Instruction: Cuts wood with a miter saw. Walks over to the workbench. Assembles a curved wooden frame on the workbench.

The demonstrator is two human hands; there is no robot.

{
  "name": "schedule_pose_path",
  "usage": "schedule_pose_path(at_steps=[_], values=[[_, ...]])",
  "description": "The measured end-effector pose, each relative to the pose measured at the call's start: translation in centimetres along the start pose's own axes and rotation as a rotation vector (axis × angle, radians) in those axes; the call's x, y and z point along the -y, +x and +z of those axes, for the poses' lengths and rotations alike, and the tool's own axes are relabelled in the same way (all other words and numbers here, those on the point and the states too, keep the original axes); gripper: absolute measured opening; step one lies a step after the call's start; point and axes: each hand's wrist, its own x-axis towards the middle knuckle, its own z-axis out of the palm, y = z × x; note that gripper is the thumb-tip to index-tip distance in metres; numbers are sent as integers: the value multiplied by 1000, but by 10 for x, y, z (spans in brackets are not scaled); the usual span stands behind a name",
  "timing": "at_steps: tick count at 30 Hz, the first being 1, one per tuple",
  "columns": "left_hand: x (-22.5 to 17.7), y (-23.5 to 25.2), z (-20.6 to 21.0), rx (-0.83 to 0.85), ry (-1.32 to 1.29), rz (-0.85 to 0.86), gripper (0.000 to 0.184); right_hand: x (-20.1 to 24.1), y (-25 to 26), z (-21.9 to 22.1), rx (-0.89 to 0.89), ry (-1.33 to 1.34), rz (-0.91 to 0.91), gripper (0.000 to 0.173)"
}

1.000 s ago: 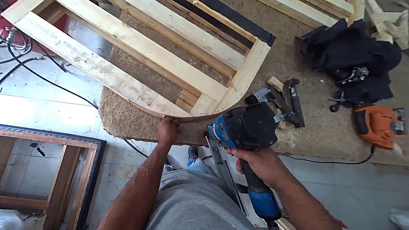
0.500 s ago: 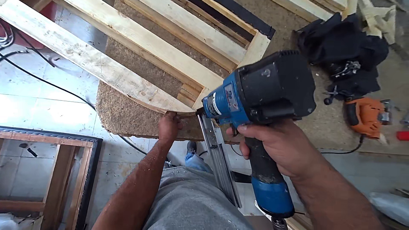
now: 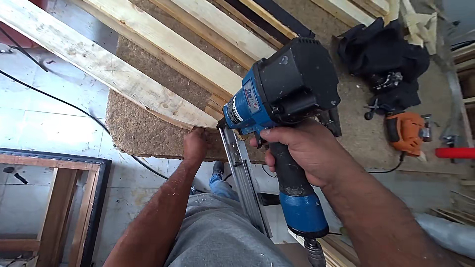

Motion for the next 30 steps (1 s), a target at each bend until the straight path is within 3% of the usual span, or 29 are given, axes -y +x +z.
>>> schedule_pose_path(at_steps=[30], values=[[-1, 1, -5, 21, 27, 14, 27, 11, 3, 14, -38, -19, 38, 16]])
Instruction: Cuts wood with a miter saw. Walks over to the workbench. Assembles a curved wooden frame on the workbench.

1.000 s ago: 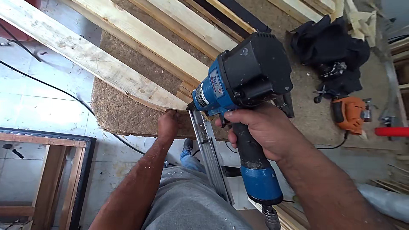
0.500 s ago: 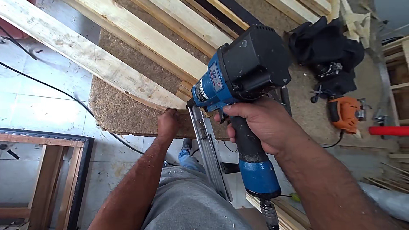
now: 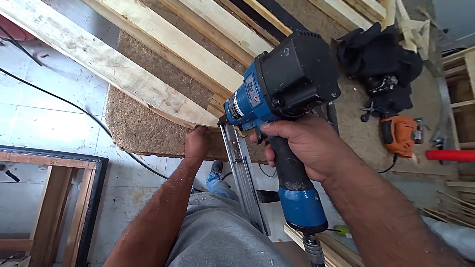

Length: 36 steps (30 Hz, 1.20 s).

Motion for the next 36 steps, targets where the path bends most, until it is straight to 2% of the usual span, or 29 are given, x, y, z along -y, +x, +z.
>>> schedule_pose_path(at_steps=[19, 27, 36], values=[[2, 1, -1, -31, 101, 37, 28, 10, 2, 8, -13, -137, -2, 16], [1, 1, 0, -33, 121, 27, 27, 1, -6, 3, 9, -56, -63, 15], [-1, 1, -2, -28, 169, 39, 29, 1, 0, 9, 29, -60, -48, 15]])
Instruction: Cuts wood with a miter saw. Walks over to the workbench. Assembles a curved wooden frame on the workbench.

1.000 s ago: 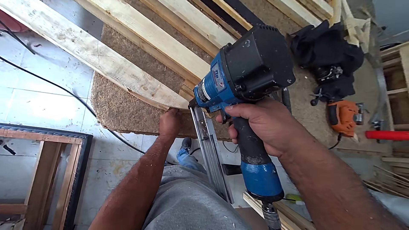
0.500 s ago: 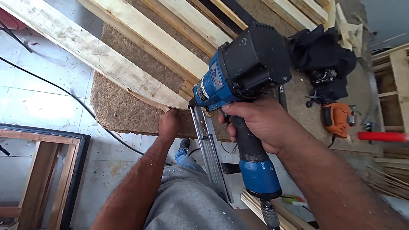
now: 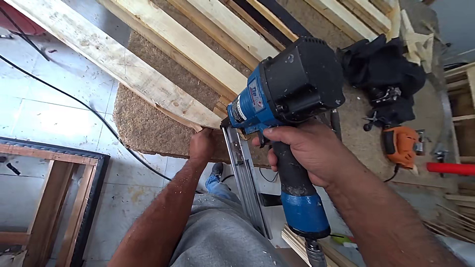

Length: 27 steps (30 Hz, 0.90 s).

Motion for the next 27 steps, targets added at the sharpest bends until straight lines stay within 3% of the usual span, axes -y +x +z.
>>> schedule_pose_path(at_steps=[5, 20, 27], values=[[4, 2, -6, 91, -103, 10, 31, 2, 0, 2, 4, -15, 6, 15], [8, 2, -4, 37, -111, 62, 33, 11, 2, 9, -11, -83, 20, 14], [6, 2, -5, 19, -119, 60, 31, -12, -19, -18, -20, -75, -89, 16]])
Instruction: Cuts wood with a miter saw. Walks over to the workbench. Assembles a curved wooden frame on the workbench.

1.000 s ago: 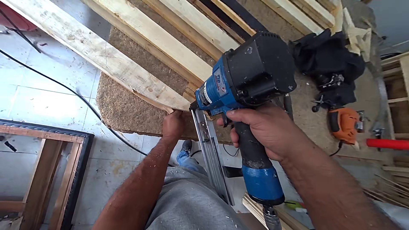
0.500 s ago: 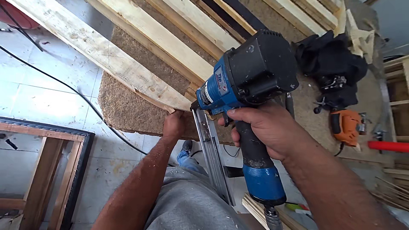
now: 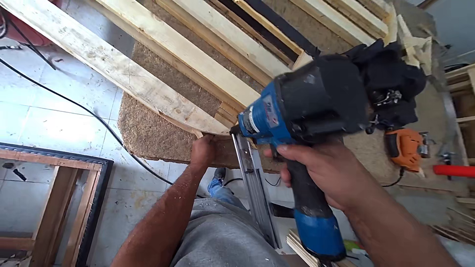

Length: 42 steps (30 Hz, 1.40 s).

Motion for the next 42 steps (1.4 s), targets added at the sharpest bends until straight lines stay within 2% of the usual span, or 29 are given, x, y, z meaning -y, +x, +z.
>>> schedule_pose_path(at_steps=[4, 6, 8, 10, 12, 14, 15, 19, 21, 23, 30, 37, 42], values=[[10, -10, -1, 55, -87, 91, 28, -40, -25, -25, -47, 19, -51, 21], [21, -24, -16, 86, -39, 187, 35, -63, -27, -33, -54, 52, -39, 24], [36, -40, -35, -8, -16, 240, 31, -87, -26, -38, -47, 89, -20, 27], [45, -43, -54, -143, -44, 187, 27, -105, -21, -39, -47, 93, 8, 28], [44, -30, -70, -173, -79, 57, 41, -118, -14, -39, -43, 92, 28, 28], [38, -10, -76, -54, -114, -55, 62, -127, -5, -41, -27, 91, 25, 29], [34, -3, -76, 25, -165, -99, 66, -131, -2, -42, -14, 91, 21, 29], [20, 11, -78, 177, -426, -241, 48, -136, 7, -48, 36, 105, 37, 32], [18, 14, -81, 219, -430, -266, 31, -139, 10, -47, 48, 118, 45, 33], [19, 19, -82, 237, -418, -278, 24, -141, 17, -43, 55, 107, 39, 35], [34, 16, -88, 152, -332, -265, 28, -142, 23, -32, 46, 71, 21, 32], [39, 25, -101, 265, -283, -191, 30, -139, 5, -1, -110, 113, 82, 23], [31, 25, -99, 270, -273, -192, 28, -132, -9, 31, -231, 172, 91, 17]])
